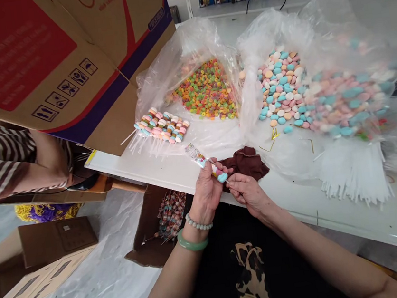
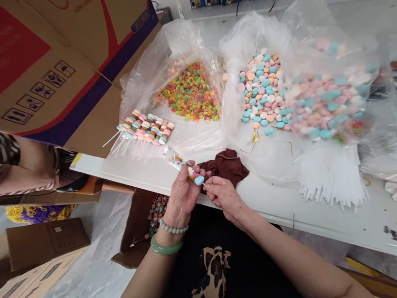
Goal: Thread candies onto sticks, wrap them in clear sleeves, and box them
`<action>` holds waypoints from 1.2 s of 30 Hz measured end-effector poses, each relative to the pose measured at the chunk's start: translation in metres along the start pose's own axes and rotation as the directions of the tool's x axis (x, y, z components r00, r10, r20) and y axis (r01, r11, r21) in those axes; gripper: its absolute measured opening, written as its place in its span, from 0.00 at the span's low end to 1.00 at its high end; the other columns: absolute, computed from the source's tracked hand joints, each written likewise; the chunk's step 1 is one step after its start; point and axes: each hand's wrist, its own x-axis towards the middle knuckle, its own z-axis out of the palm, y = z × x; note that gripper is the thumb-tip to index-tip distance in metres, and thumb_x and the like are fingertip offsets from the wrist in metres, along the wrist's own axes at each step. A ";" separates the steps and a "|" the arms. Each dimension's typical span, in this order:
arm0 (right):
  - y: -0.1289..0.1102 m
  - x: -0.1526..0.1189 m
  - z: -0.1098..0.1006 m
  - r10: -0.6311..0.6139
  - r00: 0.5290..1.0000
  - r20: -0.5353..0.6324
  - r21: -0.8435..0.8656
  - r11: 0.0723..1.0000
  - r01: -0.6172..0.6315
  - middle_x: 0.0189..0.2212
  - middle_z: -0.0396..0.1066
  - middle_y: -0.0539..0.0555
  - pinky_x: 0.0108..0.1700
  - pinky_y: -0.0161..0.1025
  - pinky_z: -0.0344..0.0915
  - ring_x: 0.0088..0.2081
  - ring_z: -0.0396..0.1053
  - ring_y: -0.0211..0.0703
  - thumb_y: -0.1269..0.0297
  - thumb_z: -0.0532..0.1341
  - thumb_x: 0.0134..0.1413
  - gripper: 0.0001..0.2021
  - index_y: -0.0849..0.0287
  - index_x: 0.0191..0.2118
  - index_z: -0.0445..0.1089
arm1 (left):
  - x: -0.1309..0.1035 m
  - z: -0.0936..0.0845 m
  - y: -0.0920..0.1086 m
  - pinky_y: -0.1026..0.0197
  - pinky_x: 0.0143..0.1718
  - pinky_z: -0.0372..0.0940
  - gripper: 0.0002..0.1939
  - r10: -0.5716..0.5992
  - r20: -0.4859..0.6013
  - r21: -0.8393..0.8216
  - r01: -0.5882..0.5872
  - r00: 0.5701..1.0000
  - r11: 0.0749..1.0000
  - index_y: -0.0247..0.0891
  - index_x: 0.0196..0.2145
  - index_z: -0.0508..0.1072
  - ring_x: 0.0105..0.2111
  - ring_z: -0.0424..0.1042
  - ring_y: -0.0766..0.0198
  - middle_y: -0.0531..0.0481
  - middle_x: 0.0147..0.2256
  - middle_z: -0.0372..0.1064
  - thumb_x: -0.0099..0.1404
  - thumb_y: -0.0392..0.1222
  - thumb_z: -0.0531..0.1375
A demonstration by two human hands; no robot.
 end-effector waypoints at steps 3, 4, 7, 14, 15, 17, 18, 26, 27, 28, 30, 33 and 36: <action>0.002 0.001 0.001 -0.024 1.000 -0.012 -0.011 1.000 0.024 0.15 0.57 0.43 0.17 0.30 0.37 0.16 0.46 0.28 0.58 0.65 0.43 0.11 0.59 0.27 0.66 | -0.002 -0.002 -0.006 0.55 0.47 0.67 0.13 -0.036 0.013 0.000 0.036 0.999 0.999 0.36 0.37 0.71 0.30 0.71 0.66 0.53 0.28 0.68 0.65 0.50 0.61; 0.002 0.001 0.001 -0.041 0.999 -0.018 -0.028 0.999 0.041 0.15 0.57 0.43 0.17 0.30 0.38 0.16 0.46 0.29 0.57 0.64 0.44 0.10 0.59 0.27 0.66 | -0.002 -0.004 -0.004 0.55 0.46 0.67 0.14 -0.057 0.017 0.008 0.057 0.998 0.998 0.35 0.38 0.71 0.32 0.72 0.64 0.51 0.29 0.70 0.65 0.50 0.61; 0.000 0.002 -0.003 -0.156 0.987 -0.034 -0.220 0.965 0.145 0.15 0.58 0.44 0.18 0.31 0.44 0.17 0.49 0.31 0.58 0.61 0.48 0.09 0.57 0.26 0.66 | 0.000 -0.011 0.003 0.53 0.47 0.67 0.15 -0.085 0.002 0.036 0.085 0.996 0.996 0.35 0.42 0.71 0.38 0.75 0.58 0.46 0.35 0.74 0.64 0.49 0.62; -0.013 -0.003 -0.004 -0.202 0.978 0.048 -0.419 0.885 0.203 0.27 0.73 0.48 0.25 0.34 0.61 0.20 0.64 0.33 0.56 0.58 0.54 0.09 0.56 0.32 0.68 | -0.002 -0.010 0.010 0.52 0.51 0.66 0.13 -0.049 -0.026 0.065 0.051 0.998 0.997 0.35 0.42 0.72 0.40 0.76 0.57 0.48 0.33 0.74 0.63 0.45 0.63; -0.015 -0.003 -0.003 -0.152 0.986 0.072 -0.339 0.926 0.168 0.26 0.72 0.48 0.24 0.34 0.61 0.19 0.64 0.33 0.54 0.59 0.53 0.11 0.56 0.31 0.67 | -0.003 -0.009 0.010 0.53 0.51 0.66 0.13 -0.060 -0.016 0.067 0.061 0.998 0.996 0.35 0.43 0.72 0.40 0.76 0.58 0.49 0.33 0.74 0.63 0.45 0.63; -0.017 -0.003 -0.002 -0.056 0.993 0.102 -0.187 0.980 0.074 0.22 0.71 0.47 0.20 0.32 0.57 0.16 0.61 0.32 0.52 0.62 0.50 0.13 0.57 0.28 0.65 | -0.005 -0.006 0.009 0.54 0.51 0.66 0.14 -0.085 0.002 0.063 0.085 0.996 0.994 0.35 0.43 0.72 0.41 0.76 0.58 0.49 0.33 0.74 0.63 0.46 0.63; -0.018 -0.003 -0.001 -0.018 0.994 0.106 -0.133 0.991 0.032 0.20 0.70 0.46 0.19 0.32 0.55 0.15 0.60 0.32 0.52 0.64 0.48 0.14 0.57 0.27 0.64 | -0.006 -0.005 0.008 0.54 0.51 0.66 0.14 -0.098 0.009 0.061 0.098 0.995 0.993 0.35 0.43 0.72 0.41 0.76 0.58 0.49 0.33 0.74 0.64 0.47 0.63; -0.010 0.001 0.003 0.008 0.999 -0.053 -0.108 0.994 -0.013 0.12 0.63 0.44 0.13 0.31 0.47 0.11 0.54 0.31 0.59 0.65 0.39 0.12 0.57 0.20 0.62 | -0.013 -0.001 -0.006 0.50 0.49 0.67 0.23 -0.091 0.031 0.185 0.084 0.995 0.979 0.34 0.44 0.72 0.46 0.75 0.50 0.43 0.35 0.77 0.60 0.55 0.64; -0.009 0.002 0.003 0.002 0.998 -0.058 -0.091 0.996 -0.007 0.11 0.63 0.45 0.13 0.31 0.46 0.10 0.53 0.31 0.59 0.65 0.39 0.11 0.57 0.20 0.62 | -0.013 -0.001 -0.008 0.51 0.49 0.67 0.23 -0.083 0.032 0.206 0.074 0.996 0.976 0.34 0.44 0.72 0.47 0.75 0.50 0.42 0.36 0.77 0.60 0.56 0.64; -0.009 0.003 0.002 -0.008 0.998 -0.063 -0.074 0.997 0.004 0.11 0.63 0.45 0.13 0.31 0.46 0.10 0.52 0.30 0.58 0.65 0.40 0.11 0.57 0.20 0.62 | -0.013 -0.002 -0.011 0.51 0.49 0.67 0.24 -0.078 0.034 0.225 0.068 0.996 0.972 0.34 0.44 0.72 0.47 0.74 0.50 0.41 0.37 0.77 0.60 0.57 0.64; -0.009 0.005 0.001 -0.038 0.996 -0.076 -0.051 0.998 0.034 0.11 0.63 0.45 0.13 0.31 0.45 0.10 0.51 0.30 0.58 0.65 0.41 0.11 0.57 0.21 0.63 | -0.012 -0.003 -0.015 0.53 0.48 0.67 0.25 -0.067 0.038 0.255 0.055 0.997 0.965 0.33 0.43 0.73 0.46 0.75 0.52 0.40 0.38 0.77 0.59 0.58 0.64; -0.011 0.006 -0.003 -0.076 0.993 -0.092 -0.070 0.995 0.070 0.12 0.63 0.45 0.13 0.31 0.45 0.11 0.51 0.30 0.57 0.65 0.43 0.12 0.57 0.23 0.64 | -0.011 -0.005 -0.020 0.56 0.47 0.68 0.24 -0.053 0.049 0.278 0.037 0.997 0.960 0.32 0.42 0.75 0.43 0.75 0.55 0.40 0.40 0.76 0.59 0.56 0.65; -0.012 0.004 -0.005 -0.139 0.987 -0.078 -0.182 0.976 0.123 0.14 0.64 0.45 0.15 0.31 0.49 0.12 0.54 0.30 0.56 0.64 0.46 0.12 0.57 0.23 0.64 | -0.011 -0.005 -0.018 0.56 0.47 0.68 0.20 -0.027 0.027 0.232 0.020 0.999 0.972 0.33 0.41 0.74 0.43 0.75 0.56 0.42 0.39 0.76 0.61 0.53 0.64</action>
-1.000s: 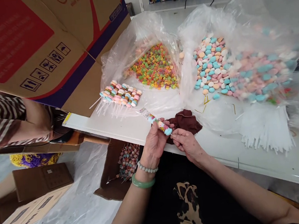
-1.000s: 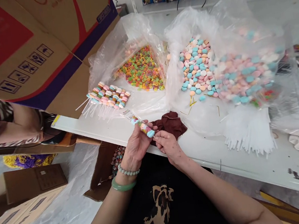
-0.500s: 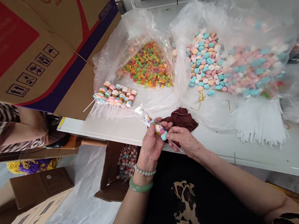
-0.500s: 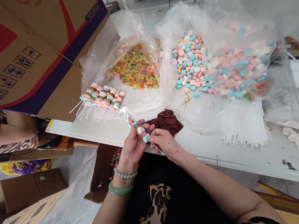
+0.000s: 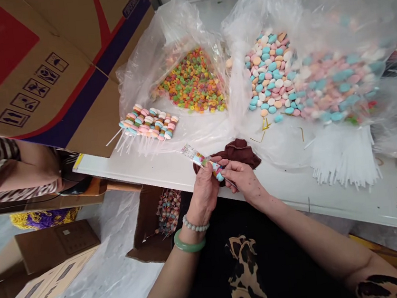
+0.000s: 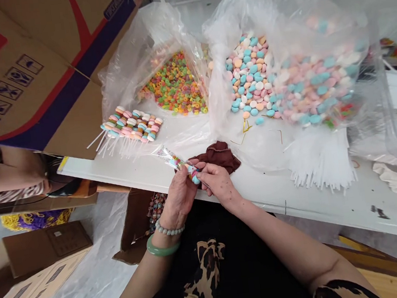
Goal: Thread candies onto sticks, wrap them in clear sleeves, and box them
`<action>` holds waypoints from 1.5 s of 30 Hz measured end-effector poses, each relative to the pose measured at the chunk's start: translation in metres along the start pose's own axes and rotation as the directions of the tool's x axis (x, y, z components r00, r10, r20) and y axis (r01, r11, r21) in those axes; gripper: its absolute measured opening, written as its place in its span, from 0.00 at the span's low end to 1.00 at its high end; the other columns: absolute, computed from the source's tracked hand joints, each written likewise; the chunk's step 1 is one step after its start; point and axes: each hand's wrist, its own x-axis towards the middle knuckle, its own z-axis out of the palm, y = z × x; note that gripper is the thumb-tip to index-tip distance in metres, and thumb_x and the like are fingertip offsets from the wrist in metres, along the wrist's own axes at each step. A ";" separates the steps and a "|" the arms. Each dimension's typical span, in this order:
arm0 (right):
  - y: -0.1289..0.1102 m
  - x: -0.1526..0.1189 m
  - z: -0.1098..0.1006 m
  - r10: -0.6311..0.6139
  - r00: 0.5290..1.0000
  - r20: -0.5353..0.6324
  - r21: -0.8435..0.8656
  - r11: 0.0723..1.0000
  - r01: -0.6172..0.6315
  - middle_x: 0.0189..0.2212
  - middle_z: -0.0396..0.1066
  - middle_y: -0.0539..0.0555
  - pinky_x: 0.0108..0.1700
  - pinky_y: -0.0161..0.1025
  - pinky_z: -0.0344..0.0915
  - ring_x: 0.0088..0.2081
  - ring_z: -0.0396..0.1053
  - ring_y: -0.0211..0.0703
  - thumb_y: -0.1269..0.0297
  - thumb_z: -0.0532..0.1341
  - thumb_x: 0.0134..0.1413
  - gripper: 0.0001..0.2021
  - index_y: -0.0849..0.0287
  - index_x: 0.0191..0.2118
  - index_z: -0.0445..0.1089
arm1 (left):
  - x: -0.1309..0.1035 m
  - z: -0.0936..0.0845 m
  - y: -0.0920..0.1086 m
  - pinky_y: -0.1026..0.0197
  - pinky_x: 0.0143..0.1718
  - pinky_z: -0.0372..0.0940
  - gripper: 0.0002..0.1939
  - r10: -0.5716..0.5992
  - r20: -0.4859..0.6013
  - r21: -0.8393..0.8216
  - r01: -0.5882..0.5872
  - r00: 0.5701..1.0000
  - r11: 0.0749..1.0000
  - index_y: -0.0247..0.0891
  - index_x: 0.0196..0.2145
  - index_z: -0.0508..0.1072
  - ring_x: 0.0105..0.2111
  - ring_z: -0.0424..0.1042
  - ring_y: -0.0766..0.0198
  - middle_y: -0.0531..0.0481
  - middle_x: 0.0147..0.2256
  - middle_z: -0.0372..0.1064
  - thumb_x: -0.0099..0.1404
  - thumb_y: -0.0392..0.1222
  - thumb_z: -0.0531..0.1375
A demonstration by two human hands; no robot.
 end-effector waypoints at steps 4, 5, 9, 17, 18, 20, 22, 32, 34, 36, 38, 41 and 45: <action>0.000 -0.004 0.000 -0.011 0.997 0.072 -0.114 0.993 0.019 0.18 0.65 0.45 0.18 0.32 0.54 0.15 0.59 0.32 0.57 0.62 0.47 0.09 0.56 0.25 0.65 | 0.000 -0.002 0.009 0.53 0.49 0.67 0.18 -0.043 -0.067 -0.081 0.038 0.997 0.996 0.34 0.42 0.72 0.44 0.76 0.55 0.42 0.40 0.76 0.62 0.52 0.64; 0.000 -0.005 0.000 -0.008 0.997 0.082 -0.141 0.990 0.019 0.18 0.65 0.44 0.18 0.32 0.54 0.16 0.59 0.33 0.58 0.62 0.47 0.09 0.56 0.25 0.65 | 0.001 -0.002 0.011 0.52 0.50 0.67 0.19 -0.057 -0.066 -0.091 0.051 0.996 0.995 0.34 0.42 0.72 0.44 0.76 0.54 0.41 0.41 0.76 0.62 0.52 0.64; 0.001 -0.006 -0.002 -0.146 0.989 0.028 -0.318 0.937 0.147 0.18 0.63 0.45 0.22 0.33 0.54 0.20 0.58 0.33 0.62 0.60 0.49 0.07 0.56 0.24 0.67 | 0.004 -0.009 0.019 0.52 0.49 0.68 0.17 -0.042 -0.093 -0.078 0.035 0.995 0.996 0.34 0.42 0.72 0.43 0.77 0.54 0.42 0.39 0.77 0.60 0.47 0.66; 0.009 0.002 -0.003 -0.092 0.993 0.068 -0.203 0.974 0.104 0.17 0.60 0.45 0.24 0.34 0.51 0.22 0.55 0.35 0.61 0.60 0.45 0.05 0.56 0.24 0.67 | 0.005 -0.017 0.027 0.56 0.45 0.70 0.11 -0.033 -0.221 -0.086 0.014 0.975 0.996 0.34 0.37 0.72 0.39 0.78 0.56 0.45 0.34 0.76 0.58 0.40 0.67; 0.010 0.002 -0.003 -0.090 0.994 0.059 -0.201 0.975 0.100 0.17 0.60 0.45 0.24 0.34 0.50 0.22 0.55 0.35 0.61 0.60 0.45 0.05 0.56 0.24 0.67 | 0.004 -0.016 0.027 0.56 0.45 0.70 0.11 -0.035 -0.227 -0.085 0.016 0.973 0.996 0.34 0.37 0.72 0.39 0.78 0.56 0.45 0.34 0.76 0.58 0.40 0.67; 0.011 0.004 -0.002 -0.084 0.996 0.041 -0.193 0.977 0.090 0.17 0.60 0.45 0.24 0.34 0.50 0.22 0.55 0.35 0.61 0.61 0.44 0.05 0.56 0.24 0.67 | 0.003 -0.015 0.026 0.55 0.46 0.70 0.12 -0.028 -0.224 -0.076 0.011 0.974 0.997 0.34 0.38 0.72 0.40 0.78 0.56 0.45 0.36 0.76 0.58 0.41 0.67; 0.010 0.004 -0.002 -0.070 0.997 0.034 -0.172 0.982 0.074 0.17 0.60 0.45 0.24 0.34 0.49 0.21 0.54 0.34 0.61 0.61 0.43 0.06 0.56 0.24 0.67 | 0.003 -0.014 0.025 0.55 0.46 0.70 0.13 -0.008 -0.196 -0.056 -0.003 0.981 0.998 0.34 0.38 0.72 0.39 0.78 0.57 0.44 0.37 0.76 0.58 0.42 0.68; 0.008 -0.003 0.010 0.054 0.998 0.015 0.062 0.997 -0.054 0.15 0.57 0.44 0.20 0.33 0.40 0.18 0.47 0.31 0.58 0.62 0.42 0.09 0.57 0.23 0.64 | 0.000 -0.011 0.013 0.53 0.53 0.65 0.19 0.007 -0.062 -0.012 -0.008 0.998 1.000 0.34 0.41 0.74 0.41 0.77 0.58 0.45 0.37 0.77 0.56 0.47 0.69; 0.008 -0.003 0.008 0.019 1.000 0.024 0.043 0.999 -0.020 0.16 0.57 0.44 0.20 0.33 0.42 0.18 0.48 0.31 0.58 0.62 0.43 0.09 0.56 0.24 0.64 | 0.000 -0.011 0.015 0.52 0.54 0.65 0.18 -0.010 -0.054 -0.019 0.009 0.999 1.000 0.34 0.40 0.74 0.42 0.76 0.58 0.44 0.36 0.77 0.58 0.48 0.68; 0.007 -0.003 0.004 -0.030 0.997 0.072 -0.073 0.997 0.036 0.17 0.59 0.44 0.21 0.33 0.46 0.19 0.51 0.32 0.58 0.61 0.46 0.08 0.56 0.25 0.64 | 0.000 -0.011 0.017 0.51 0.53 0.66 0.16 -0.026 -0.069 -0.028 0.025 0.997 0.999 0.33 0.39 0.75 0.42 0.77 0.57 0.44 0.36 0.77 0.59 0.48 0.67; 0.005 -0.003 0.000 -0.065 0.990 0.127 -0.225 0.970 0.093 0.19 0.61 0.45 0.23 0.34 0.50 0.20 0.55 0.34 0.58 0.60 0.48 0.08 0.55 0.26 0.66 | 0.000 -0.011 0.020 0.52 0.52 0.67 0.15 -0.025 -0.099 -0.036 0.021 0.995 0.999 0.33 0.38 0.75 0.41 0.77 0.56 0.44 0.35 0.77 0.59 0.47 0.67; 0.001 -0.004 -0.002 -0.157 0.983 0.100 -0.445 0.876 0.185 0.21 0.63 0.45 0.27 0.35 0.52 0.24 0.58 0.36 0.59 0.63 0.48 0.06 0.54 0.26 0.68 | 0.001 -0.011 0.020 0.53 0.49 0.68 0.14 -0.023 -0.114 -0.040 0.018 0.993 0.999 0.33 0.38 0.75 0.40 0.77 0.56 0.44 0.35 0.77 0.60 0.46 0.66; -0.001 -0.002 -0.001 -0.240 0.971 0.016 -0.592 0.780 0.202 0.22 0.67 0.46 0.31 0.36 0.51 0.27 0.61 0.39 0.61 0.62 0.49 0.07 0.54 0.24 0.68 | 0.000 -0.010 0.016 0.55 0.47 0.69 0.13 -0.026 -0.117 -0.032 0.022 0.993 0.999 0.33 0.36 0.75 0.39 0.77 0.58 0.45 0.34 0.77 0.59 0.46 0.67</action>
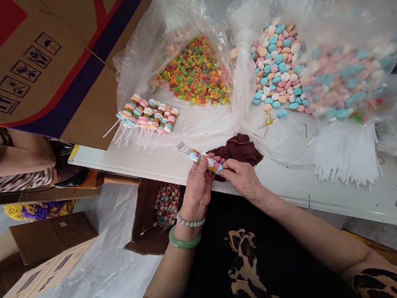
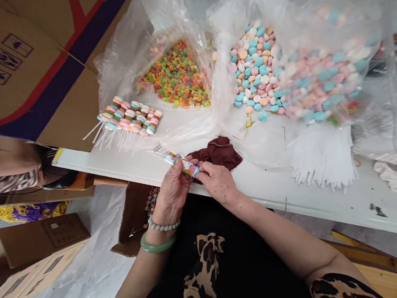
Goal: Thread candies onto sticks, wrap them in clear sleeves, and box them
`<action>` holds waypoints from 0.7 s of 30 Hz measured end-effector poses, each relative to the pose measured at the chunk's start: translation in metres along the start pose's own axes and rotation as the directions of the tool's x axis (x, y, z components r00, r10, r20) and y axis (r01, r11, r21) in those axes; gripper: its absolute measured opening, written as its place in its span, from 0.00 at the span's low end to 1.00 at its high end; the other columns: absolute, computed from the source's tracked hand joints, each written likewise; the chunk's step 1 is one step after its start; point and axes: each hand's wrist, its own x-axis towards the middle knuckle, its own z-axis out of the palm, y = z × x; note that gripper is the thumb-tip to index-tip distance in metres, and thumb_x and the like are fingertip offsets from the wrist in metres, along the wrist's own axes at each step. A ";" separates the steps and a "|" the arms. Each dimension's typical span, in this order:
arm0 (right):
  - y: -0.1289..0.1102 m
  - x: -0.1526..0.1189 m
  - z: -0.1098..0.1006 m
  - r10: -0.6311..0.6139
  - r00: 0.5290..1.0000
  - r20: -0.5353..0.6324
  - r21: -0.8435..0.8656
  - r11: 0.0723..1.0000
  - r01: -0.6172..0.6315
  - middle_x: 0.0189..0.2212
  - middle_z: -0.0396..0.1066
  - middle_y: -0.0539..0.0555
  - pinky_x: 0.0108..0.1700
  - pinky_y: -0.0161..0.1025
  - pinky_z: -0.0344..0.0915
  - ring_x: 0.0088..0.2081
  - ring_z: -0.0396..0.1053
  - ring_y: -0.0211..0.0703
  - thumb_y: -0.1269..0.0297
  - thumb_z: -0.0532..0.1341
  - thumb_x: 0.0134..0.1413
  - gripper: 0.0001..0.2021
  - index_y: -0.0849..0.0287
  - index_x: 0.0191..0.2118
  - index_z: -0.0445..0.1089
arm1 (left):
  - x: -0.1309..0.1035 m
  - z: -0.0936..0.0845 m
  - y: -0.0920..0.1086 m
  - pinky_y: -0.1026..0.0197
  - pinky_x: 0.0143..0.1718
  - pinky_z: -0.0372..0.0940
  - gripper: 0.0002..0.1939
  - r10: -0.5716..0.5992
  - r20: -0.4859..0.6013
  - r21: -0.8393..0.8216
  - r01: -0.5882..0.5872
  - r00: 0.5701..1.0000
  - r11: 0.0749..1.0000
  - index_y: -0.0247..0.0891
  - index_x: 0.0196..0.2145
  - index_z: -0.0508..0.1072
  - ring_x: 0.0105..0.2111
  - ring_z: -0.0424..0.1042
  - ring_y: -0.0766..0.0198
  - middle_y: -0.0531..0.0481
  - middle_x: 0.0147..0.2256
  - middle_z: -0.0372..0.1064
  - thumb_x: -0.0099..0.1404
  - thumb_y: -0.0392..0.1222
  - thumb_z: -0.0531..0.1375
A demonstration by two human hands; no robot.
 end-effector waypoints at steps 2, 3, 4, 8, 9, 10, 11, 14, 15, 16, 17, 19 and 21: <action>0.002 0.003 0.001 0.033 0.999 -0.025 -0.035 0.999 -0.034 0.21 0.67 0.47 0.31 0.36 0.51 0.27 0.62 0.39 0.62 0.61 0.49 0.07 0.54 0.23 0.67 | -0.001 0.001 -0.001 0.56 0.47 0.68 0.13 0.008 -0.006 0.029 -0.008 1.000 1.000 0.33 0.36 0.76 0.39 0.77 0.58 0.45 0.33 0.76 0.59 0.46 0.67; 0.004 0.004 0.001 0.053 0.998 -0.035 -0.040 0.998 -0.054 0.21 0.67 0.47 0.31 0.36 0.51 0.27 0.62 0.39 0.62 0.61 0.49 0.08 0.54 0.22 0.67 | -0.002 0.002 -0.002 0.56 0.46 0.68 0.14 0.015 -0.011 0.054 -0.014 1.000 0.998 0.33 0.36 0.76 0.38 0.76 0.59 0.45 0.33 0.76 0.59 0.47 0.67; 0.005 0.005 0.002 0.070 0.997 -0.040 -0.033 0.997 -0.071 0.20 0.66 0.47 0.31 0.36 0.51 0.27 0.61 0.39 0.61 0.61 0.49 0.09 0.55 0.22 0.66 | -0.003 0.002 -0.003 0.57 0.46 0.67 0.15 0.024 -0.017 0.083 -0.023 1.000 0.996 0.33 0.37 0.76 0.38 0.76 0.59 0.45 0.33 0.76 0.58 0.48 0.67; 0.008 0.006 0.007 0.089 0.993 -0.077 0.017 0.996 -0.088 0.18 0.64 0.46 0.29 0.36 0.52 0.24 0.59 0.38 0.55 0.61 0.51 0.15 0.55 0.20 0.63 | -0.005 0.006 -0.011 0.60 0.44 0.66 0.17 0.073 -0.010 0.171 -0.070 0.997 0.983 0.33 0.39 0.76 0.37 0.75 0.61 0.46 0.33 0.76 0.58 0.49 0.67; 0.007 0.006 0.008 0.080 0.991 -0.106 0.000 0.997 -0.081 0.19 0.64 0.47 0.29 0.36 0.52 0.24 0.59 0.38 0.54 0.61 0.52 0.16 0.55 0.20 0.63 | -0.005 0.007 -0.013 0.60 0.44 0.65 0.17 0.079 0.002 0.176 -0.078 0.997 0.981 0.33 0.39 0.76 0.37 0.75 0.62 0.47 0.33 0.76 0.58 0.49 0.67; 0.007 0.005 0.009 0.065 0.989 -0.134 -0.019 0.997 -0.068 0.19 0.65 0.47 0.29 0.36 0.52 0.25 0.59 0.38 0.53 0.61 0.52 0.17 0.55 0.20 0.63 | -0.005 0.007 -0.015 0.61 0.44 0.65 0.17 0.086 0.015 0.174 -0.088 0.996 0.981 0.34 0.39 0.76 0.37 0.74 0.63 0.47 0.33 0.76 0.58 0.49 0.67; 0.006 0.004 0.010 0.045 0.987 -0.154 -0.023 0.999 -0.050 0.20 0.66 0.47 0.29 0.36 0.52 0.25 0.59 0.38 0.52 0.61 0.53 0.17 0.56 0.20 0.63 | -0.004 0.007 -0.017 0.61 0.44 0.65 0.16 0.095 0.027 0.167 -0.098 0.995 0.981 0.34 0.38 0.76 0.37 0.74 0.64 0.48 0.33 0.75 0.59 0.50 0.66; 0.004 0.002 0.007 -0.021 0.994 -0.108 0.073 0.997 0.029 0.23 0.67 0.47 0.30 0.35 0.55 0.26 0.60 0.38 0.53 0.59 0.54 0.15 0.56 0.22 0.63 | 0.000 0.005 -0.018 0.61 0.45 0.66 0.16 0.090 0.040 0.101 -0.093 0.995 0.991 0.33 0.37 0.75 0.35 0.74 0.65 0.48 0.33 0.75 0.58 0.49 0.67; 0.004 0.001 0.005 -0.043 0.996 -0.072 0.102 0.994 0.050 0.23 0.67 0.47 0.31 0.35 0.56 0.27 0.61 0.38 0.55 0.59 0.53 0.13 0.56 0.23 0.64 | 0.001 0.004 -0.016 0.60 0.45 0.66 0.16 0.075 0.034 0.060 -0.077 0.997 0.995 0.33 0.37 0.75 0.35 0.74 0.65 0.48 0.34 0.75 0.58 0.48 0.67; 0.004 0.000 0.003 -0.061 0.997 -0.040 0.107 0.992 0.065 0.23 0.67 0.47 0.31 0.35 0.56 0.27 0.61 0.37 0.57 0.59 0.52 0.11 0.56 0.24 0.65 | 0.002 0.003 -0.014 0.58 0.46 0.67 0.15 0.056 0.024 0.014 -0.056 0.998 0.998 0.33 0.37 0.75 0.35 0.74 0.64 0.47 0.34 0.75 0.59 0.48 0.67; 0.004 -0.001 0.000 -0.072 0.997 -0.018 0.089 0.993 0.073 0.23 0.66 0.46 0.32 0.35 0.56 0.27 0.61 0.37 0.59 0.59 0.51 0.09 0.56 0.25 0.66 | 0.003 0.002 -0.012 0.56 0.48 0.67 0.15 0.036 0.012 -0.031 -0.036 0.999 0.999 0.32 0.37 0.74 0.36 0.75 0.62 0.46 0.35 0.75 0.60 0.48 0.66; 0.005 -0.002 -0.002 -0.071 0.997 -0.004 0.040 0.997 0.071 0.22 0.66 0.46 0.31 0.35 0.55 0.27 0.61 0.37 0.62 0.60 0.49 0.06 0.56 0.24 0.67 | 0.004 0.000 -0.008 0.52 0.50 0.67 0.14 0.004 -0.017 -0.097 -0.006 1.000 0.995 0.32 0.37 0.74 0.38 0.76 0.60 0.44 0.35 0.75 0.62 0.47 0.64; 0.004 -0.003 -0.001 -0.039 0.999 0.011 0.080 0.996 0.038 0.20 0.64 0.46 0.30 0.35 0.55 0.25 0.61 0.37 0.63 0.59 0.48 0.07 0.56 0.23 0.66 | 0.005 0.000 -0.008 0.51 0.51 0.67 0.14 -0.016 -0.031 -0.124 0.012 0.999 0.992 0.32 0.38 0.74 0.39 0.76 0.58 0.43 0.36 0.75 0.64 0.47 0.63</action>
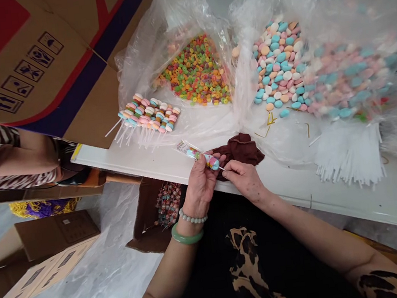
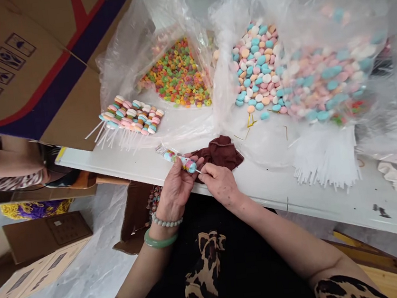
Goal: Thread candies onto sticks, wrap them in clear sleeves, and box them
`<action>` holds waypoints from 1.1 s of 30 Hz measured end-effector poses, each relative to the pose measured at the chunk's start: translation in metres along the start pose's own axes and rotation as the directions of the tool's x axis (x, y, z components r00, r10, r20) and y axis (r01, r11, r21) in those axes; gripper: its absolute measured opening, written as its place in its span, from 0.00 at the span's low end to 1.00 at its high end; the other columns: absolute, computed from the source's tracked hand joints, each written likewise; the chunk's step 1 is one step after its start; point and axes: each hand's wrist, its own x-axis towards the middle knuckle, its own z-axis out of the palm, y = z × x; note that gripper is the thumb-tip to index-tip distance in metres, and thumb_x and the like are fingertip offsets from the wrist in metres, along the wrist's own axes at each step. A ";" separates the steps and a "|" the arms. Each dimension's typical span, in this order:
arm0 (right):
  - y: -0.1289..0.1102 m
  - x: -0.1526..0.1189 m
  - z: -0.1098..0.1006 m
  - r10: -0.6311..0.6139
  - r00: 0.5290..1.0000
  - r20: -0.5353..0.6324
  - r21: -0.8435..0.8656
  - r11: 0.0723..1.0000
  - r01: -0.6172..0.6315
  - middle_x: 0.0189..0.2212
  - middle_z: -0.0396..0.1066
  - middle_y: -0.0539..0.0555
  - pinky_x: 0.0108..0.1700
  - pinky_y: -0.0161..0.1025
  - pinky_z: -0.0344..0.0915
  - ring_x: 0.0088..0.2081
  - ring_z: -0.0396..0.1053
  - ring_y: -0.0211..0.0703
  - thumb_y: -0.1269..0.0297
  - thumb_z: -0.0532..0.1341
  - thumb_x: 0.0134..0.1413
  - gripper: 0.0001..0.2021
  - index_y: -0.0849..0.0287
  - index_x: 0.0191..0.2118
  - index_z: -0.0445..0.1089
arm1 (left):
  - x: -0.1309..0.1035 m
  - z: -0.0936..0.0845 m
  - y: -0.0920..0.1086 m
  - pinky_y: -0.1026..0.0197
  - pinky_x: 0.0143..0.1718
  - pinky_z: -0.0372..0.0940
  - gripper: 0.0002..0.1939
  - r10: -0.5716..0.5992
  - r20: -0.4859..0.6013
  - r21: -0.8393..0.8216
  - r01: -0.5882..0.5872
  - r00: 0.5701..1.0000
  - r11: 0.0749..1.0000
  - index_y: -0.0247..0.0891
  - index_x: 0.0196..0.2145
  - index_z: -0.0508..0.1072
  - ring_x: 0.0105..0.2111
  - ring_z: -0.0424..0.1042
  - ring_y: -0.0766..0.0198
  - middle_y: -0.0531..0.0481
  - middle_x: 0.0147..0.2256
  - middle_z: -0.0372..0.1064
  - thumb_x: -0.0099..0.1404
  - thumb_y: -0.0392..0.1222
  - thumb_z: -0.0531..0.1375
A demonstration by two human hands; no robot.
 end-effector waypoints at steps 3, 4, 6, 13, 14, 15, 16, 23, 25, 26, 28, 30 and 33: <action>-0.003 0.001 0.008 0.088 0.995 0.045 0.246 0.965 -0.096 0.15 0.60 0.44 0.25 0.34 0.54 0.20 0.58 0.35 0.62 0.59 0.48 0.08 0.56 0.22 0.64 | 0.000 0.003 -0.006 0.56 0.48 0.68 0.15 -0.005 0.023 -0.009 0.005 1.000 1.000 0.32 0.38 0.74 0.38 0.76 0.61 0.45 0.35 0.74 0.64 0.48 0.63; -0.004 0.002 0.012 0.115 0.992 0.052 0.328 0.936 -0.125 0.14 0.59 0.43 0.23 0.34 0.53 0.18 0.56 0.34 0.62 0.59 0.48 0.09 0.56 0.21 0.63 | 0.000 0.004 -0.008 0.59 0.46 0.69 0.15 -0.001 0.031 -0.012 0.001 1.000 1.000 0.32 0.38 0.74 0.37 0.75 0.63 0.46 0.34 0.74 0.63 0.49 0.63; -0.006 0.003 0.016 0.152 0.987 0.058 0.450 0.878 -0.162 0.13 0.58 0.43 0.19 0.33 0.50 0.15 0.52 0.32 0.61 0.59 0.48 0.09 0.56 0.22 0.62 | 0.000 0.006 -0.011 0.65 0.41 0.69 0.15 0.000 0.041 -0.008 0.000 0.999 1.000 0.33 0.37 0.74 0.35 0.74 0.67 0.47 0.33 0.73 0.62 0.49 0.64; -0.002 0.007 0.008 0.233 0.969 0.089 0.614 0.753 -0.237 0.12 0.61 0.42 0.15 0.30 0.43 0.12 0.49 0.29 0.59 0.61 0.49 0.08 0.57 0.27 0.65 | -0.005 -0.005 -0.007 0.62 0.32 0.70 0.18 0.123 -0.020 0.405 -0.104 0.992 0.908 0.36 0.39 0.74 0.31 0.76 0.63 0.47 0.36 0.75 0.54 0.47 0.69; -0.001 0.007 0.007 0.233 0.968 0.094 0.618 0.748 -0.241 0.12 0.61 0.42 0.15 0.29 0.43 0.12 0.49 0.29 0.59 0.61 0.49 0.08 0.57 0.27 0.65 | -0.006 -0.007 -0.007 0.62 0.30 0.69 0.17 0.179 -0.029 0.483 -0.143 0.983 0.864 0.36 0.38 0.74 0.29 0.76 0.63 0.48 0.34 0.75 0.53 0.46 0.69; 0.000 0.006 0.007 0.234 0.967 0.101 0.618 0.747 -0.245 0.12 0.61 0.42 0.14 0.29 0.43 0.12 0.49 0.29 0.59 0.61 0.49 0.08 0.57 0.27 0.64 | -0.006 -0.009 -0.008 0.62 0.30 0.69 0.16 0.235 -0.022 0.558 -0.183 0.972 0.810 0.36 0.38 0.75 0.28 0.75 0.63 0.49 0.33 0.75 0.53 0.45 0.69; 0.000 0.006 0.007 0.234 0.966 0.107 0.613 0.750 -0.250 0.12 0.62 0.42 0.14 0.29 0.43 0.12 0.49 0.29 0.59 0.60 0.49 0.08 0.57 0.27 0.64 | -0.007 -0.010 -0.009 0.62 0.30 0.69 0.14 0.292 -0.002 0.626 -0.226 0.956 0.746 0.36 0.37 0.76 0.28 0.75 0.64 0.49 0.32 0.75 0.54 0.45 0.68; -0.001 0.003 0.011 0.213 0.971 0.107 0.508 0.828 -0.238 0.12 0.62 0.41 0.15 0.31 0.44 0.12 0.49 0.30 0.59 0.59 0.49 0.08 0.56 0.26 0.62 | -0.009 -0.015 -0.007 0.62 0.39 0.68 0.08 0.575 0.324 0.876 -0.468 0.751 0.118 0.39 0.37 0.77 0.34 0.74 0.64 0.49 0.34 0.77 0.64 0.45 0.61; 0.000 0.003 0.012 0.189 0.978 0.089 0.459 0.863 -0.209 0.12 0.61 0.41 0.15 0.31 0.46 0.12 0.49 0.31 0.58 0.59 0.50 0.08 0.55 0.26 0.62 | -0.009 -0.017 -0.005 0.62 0.40 0.68 0.08 0.590 0.394 0.876 -0.482 0.705 -0.009 0.39 0.39 0.77 0.35 0.75 0.64 0.48 0.35 0.77 0.65 0.43 0.60; 0.001 0.002 0.013 0.175 0.982 0.076 0.434 0.881 -0.191 0.12 0.61 0.41 0.16 0.31 0.47 0.12 0.50 0.31 0.58 0.59 0.50 0.08 0.55 0.26 0.62 | -0.008 -0.018 -0.004 0.62 0.39 0.68 0.08 0.590 0.410 0.876 -0.480 0.696 -0.044 0.39 0.39 0.77 0.35 0.75 0.64 0.48 0.36 0.77 0.66 0.43 0.60; 0.003 0.002 0.013 0.146 0.988 0.054 0.384 0.910 -0.156 0.13 0.61 0.41 0.18 0.32 0.49 0.13 0.51 0.31 0.60 0.58 0.50 0.07 0.55 0.27 0.63 | -0.007 -0.020 -0.003 0.63 0.38 0.68 0.09 0.578 0.427 0.879 -0.469 0.695 -0.085 0.39 0.40 0.77 0.34 0.75 0.64 0.48 0.35 0.78 0.67 0.42 0.58; 0.004 0.001 0.013 0.129 0.991 0.042 0.333 0.933 -0.135 0.13 0.60 0.41 0.19 0.32 0.50 0.14 0.52 0.31 0.61 0.58 0.51 0.06 0.55 0.27 0.63 | -0.006 -0.023 -0.002 0.63 0.36 0.67 0.09 0.564 0.456 0.875 -0.461 0.688 -0.146 0.38 0.40 0.76 0.33 0.75 0.63 0.47 0.34 0.78 0.68 0.42 0.57; 0.006 -0.001 0.013 0.116 0.993 0.035 0.261 0.958 -0.121 0.13 0.61 0.41 0.21 0.32 0.53 0.15 0.54 0.32 0.63 0.58 0.52 0.05 0.55 0.27 0.64 | -0.005 -0.026 -0.001 0.63 0.34 0.65 0.10 0.549 0.546 0.837 -0.444 0.633 -0.320 0.37 0.39 0.76 0.31 0.75 0.63 0.46 0.32 0.76 0.68 0.40 0.55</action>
